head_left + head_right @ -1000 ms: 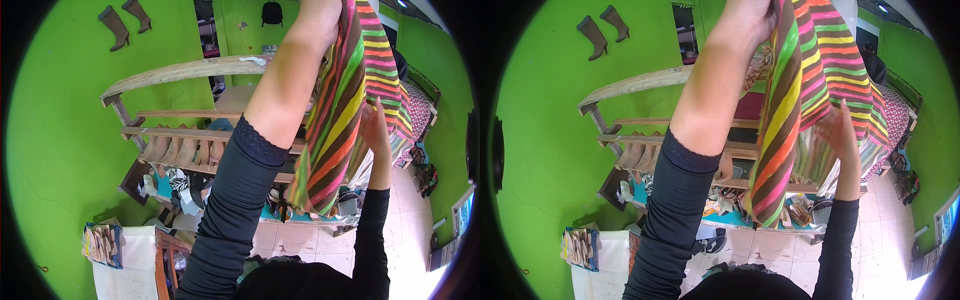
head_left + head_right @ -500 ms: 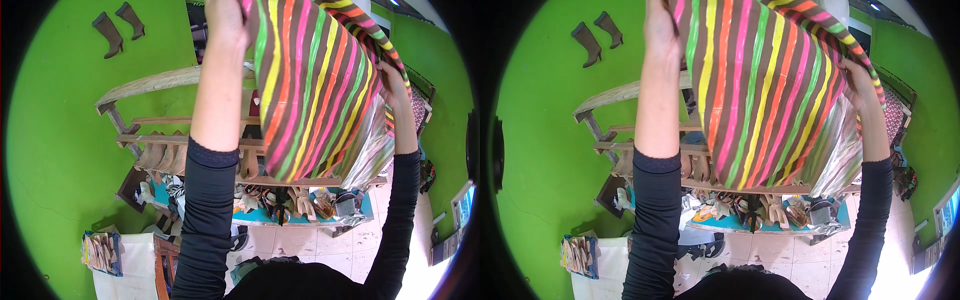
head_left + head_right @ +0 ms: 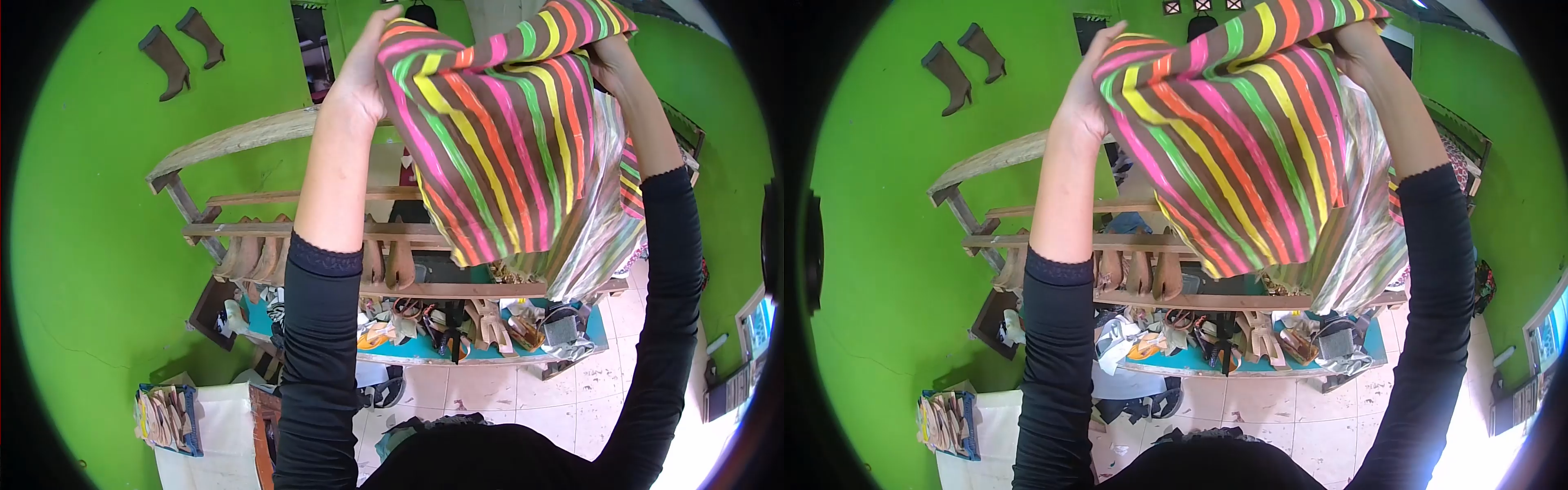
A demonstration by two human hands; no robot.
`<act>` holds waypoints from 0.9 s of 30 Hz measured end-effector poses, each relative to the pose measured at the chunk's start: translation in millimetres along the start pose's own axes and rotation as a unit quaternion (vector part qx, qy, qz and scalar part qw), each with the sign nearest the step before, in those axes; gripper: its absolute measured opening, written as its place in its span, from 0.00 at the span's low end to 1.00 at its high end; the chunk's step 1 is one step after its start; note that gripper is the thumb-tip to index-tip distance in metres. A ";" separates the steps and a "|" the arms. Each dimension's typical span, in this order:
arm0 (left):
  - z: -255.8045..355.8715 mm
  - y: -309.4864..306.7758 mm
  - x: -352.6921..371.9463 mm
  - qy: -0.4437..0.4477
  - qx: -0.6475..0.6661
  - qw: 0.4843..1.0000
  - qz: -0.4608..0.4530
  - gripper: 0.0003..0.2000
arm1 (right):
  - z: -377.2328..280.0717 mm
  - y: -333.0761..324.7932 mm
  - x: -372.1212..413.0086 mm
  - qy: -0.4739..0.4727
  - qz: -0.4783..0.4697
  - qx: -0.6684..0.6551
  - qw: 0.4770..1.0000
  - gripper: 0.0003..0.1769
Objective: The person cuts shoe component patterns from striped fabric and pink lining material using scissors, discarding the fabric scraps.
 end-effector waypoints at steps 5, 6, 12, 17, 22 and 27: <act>-10.5 2.6 -1.2 -0.177 -0.028 0.982 -0.053 0.13 | -6.9 37.3 24.3 -0.045 -0.156 -0.013 0.987 0.18; -10.0 1.9 -2.8 -0.202 -0.017 0.976 -0.074 0.14 | -8.3 39.6 26.2 -0.053 -0.188 -0.015 0.981 0.18; 3.5 -14.8 -19.7 -0.064 -0.009 0.995 -0.081 0.14 | -15.9 32.8 19.2 0.043 0.006 0.068 0.997 0.15; 32.9 -35.8 -25.6 0.224 0.048 0.972 0.053 0.10 | -6.6 -11.5 5.2 0.046 -0.037 0.056 0.997 0.06; 52.2 -45.1 -20.8 0.278 0.040 0.959 0.040 0.04 | -12.1 -19.5 5.1 0.155 -0.253 -0.041 0.954 0.06; 43.7 -48.8 -16.0 0.239 -0.010 0.969 0.059 0.01 | -12.7 8.8 28.5 0.043 -0.227 -0.158 0.960 0.14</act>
Point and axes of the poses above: each hand's wrist, its own x-axis away from the middle knuckle, its own y-axis out of the palm, z = x × y, the point moved 1 cm from there along -x, towards the middle knuckle, and after that the axes turned 2 degrees about -z, right-handed, at the moved point
